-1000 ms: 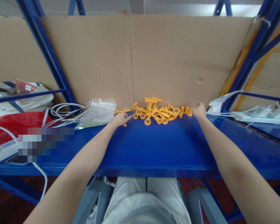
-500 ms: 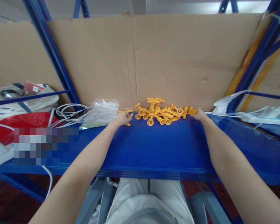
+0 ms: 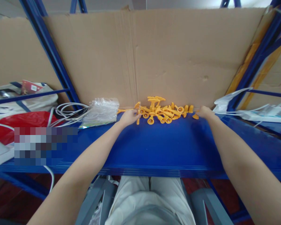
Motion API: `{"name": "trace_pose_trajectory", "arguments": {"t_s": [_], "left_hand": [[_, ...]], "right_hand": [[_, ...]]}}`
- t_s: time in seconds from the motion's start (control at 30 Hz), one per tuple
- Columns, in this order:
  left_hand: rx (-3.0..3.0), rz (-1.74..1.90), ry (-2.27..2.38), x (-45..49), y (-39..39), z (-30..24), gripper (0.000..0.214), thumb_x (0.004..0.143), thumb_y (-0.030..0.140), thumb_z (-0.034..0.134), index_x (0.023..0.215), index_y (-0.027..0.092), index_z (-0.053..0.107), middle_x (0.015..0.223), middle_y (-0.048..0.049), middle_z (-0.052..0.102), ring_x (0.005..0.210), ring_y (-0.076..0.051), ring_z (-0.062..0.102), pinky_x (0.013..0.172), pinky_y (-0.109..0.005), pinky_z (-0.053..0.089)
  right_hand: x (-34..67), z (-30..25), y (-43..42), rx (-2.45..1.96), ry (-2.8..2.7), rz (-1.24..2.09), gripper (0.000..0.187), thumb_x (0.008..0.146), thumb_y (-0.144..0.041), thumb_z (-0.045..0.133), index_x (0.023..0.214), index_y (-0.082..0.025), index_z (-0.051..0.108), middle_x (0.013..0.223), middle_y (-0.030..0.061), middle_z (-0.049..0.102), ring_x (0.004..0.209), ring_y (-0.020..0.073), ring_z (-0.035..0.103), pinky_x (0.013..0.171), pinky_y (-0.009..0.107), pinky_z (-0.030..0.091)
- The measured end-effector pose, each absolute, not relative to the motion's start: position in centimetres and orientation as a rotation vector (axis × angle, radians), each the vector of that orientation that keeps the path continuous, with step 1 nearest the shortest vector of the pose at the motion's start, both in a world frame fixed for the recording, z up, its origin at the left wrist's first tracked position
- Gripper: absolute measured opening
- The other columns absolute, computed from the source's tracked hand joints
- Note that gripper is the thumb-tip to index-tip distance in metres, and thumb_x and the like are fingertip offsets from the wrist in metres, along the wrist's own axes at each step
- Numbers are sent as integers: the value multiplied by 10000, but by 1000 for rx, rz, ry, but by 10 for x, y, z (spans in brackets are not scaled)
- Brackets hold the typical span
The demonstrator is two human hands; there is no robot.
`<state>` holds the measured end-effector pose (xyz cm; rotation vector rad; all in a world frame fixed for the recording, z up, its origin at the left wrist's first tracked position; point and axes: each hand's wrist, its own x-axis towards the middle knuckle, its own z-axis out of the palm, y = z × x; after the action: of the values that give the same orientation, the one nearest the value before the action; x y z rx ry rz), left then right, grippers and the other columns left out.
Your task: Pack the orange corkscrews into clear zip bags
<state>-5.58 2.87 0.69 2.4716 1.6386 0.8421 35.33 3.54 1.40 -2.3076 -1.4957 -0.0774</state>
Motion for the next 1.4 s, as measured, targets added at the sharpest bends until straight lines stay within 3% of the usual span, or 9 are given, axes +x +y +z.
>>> {"name": "trace_pose_trajectory", "arguments": {"t_s": [0.17, 0.3, 0.43, 0.67, 0.83, 0.97, 1.17, 1.4], "left_hand": [[2248, 526, 1555, -53, 28, 2, 194, 879, 348, 555, 865, 164, 616, 580, -3, 653, 408, -105, 542, 437, -203, 434], [2226, 414, 1575, -53, 27, 2, 180, 877, 329, 566, 883, 156, 614, 614, -24, 670, 434, -111, 563, 433, -205, 450], [2267, 378, 1549, -55, 26, 5, 216, 839, 373, 608, 872, 160, 621, 699, -32, 693, 463, -117, 580, 462, -221, 457], [2489, 259, 1572, -52, 27, 3, 238, 902, 377, 496, 891, 174, 619, 753, -29, 695, 552, -131, 614, 545, -214, 458], [2664, 375, 1633, -50, 29, -1, 273, 942, 354, 441, 1064, 189, 620, 882, -59, 725, 818, -196, 679, 732, -257, 489], [2734, 449, 1674, -46, 24, 1, 332, 946, 366, 444, 1172, 187, 608, 1028, -95, 726, 974, -233, 670, 837, -297, 484], [2783, 485, 1725, -39, 12, 8, 335, 933, 414, 474, 1118, 195, 648, 1016, -88, 724, 985, -244, 668, 814, -287, 478], [2797, 467, 1706, -34, 5, 10, 291, 907, 395, 512, 1024, 191, 684, 958, -77, 730, 937, -247, 673, 750, -280, 479]], "right_hand": [[343, 7, 20, -2388, -1325, 0, 635, 804, -278, 627, 1355, -25, 439, 1254, 301, 580, 1185, 344, 578, 906, 397, 463], [342, -6, 14, -2372, -1350, 45, 453, 807, -320, 647, 1193, -95, 574, 1164, 254, 635, 1133, 348, 607, 866, 415, 478], [346, -12, 16, -2319, -1441, 9, 311, 798, -345, 667, 989, -99, 662, 1056, 270, 658, 1071, 402, 621, 814, 474, 470], [333, -4, 14, -2341, -1531, -33, 362, 842, -262, 575, 1181, -141, 619, 1235, 217, 630, 1188, 378, 571, 960, 548, 410], [316, 10, 10, -2192, -1568, -217, 450, 819, -262, 590, 1249, -138, 543, 1170, 206, 658, 1120, 341, 612, 923, 477, 452], [294, 17, 9, -1958, -1799, -293, 374, 803, -243, 601, 1171, -184, 565, 1121, 151, 681, 1066, 312, 631, 900, 436, 460], [252, 13, 6, -1512, -2186, -299, 276, 787, -248, 647, 1059, -210, 625, 1055, 95, 711, 980, 284, 663, 855, 395, 486], [237, 2, 4, -1326, -2310, -237, 297, 807, -251, 654, 1087, -154, 655, 1068, 129, 713, 954, 272, 676, 844, 391, 509]]}}
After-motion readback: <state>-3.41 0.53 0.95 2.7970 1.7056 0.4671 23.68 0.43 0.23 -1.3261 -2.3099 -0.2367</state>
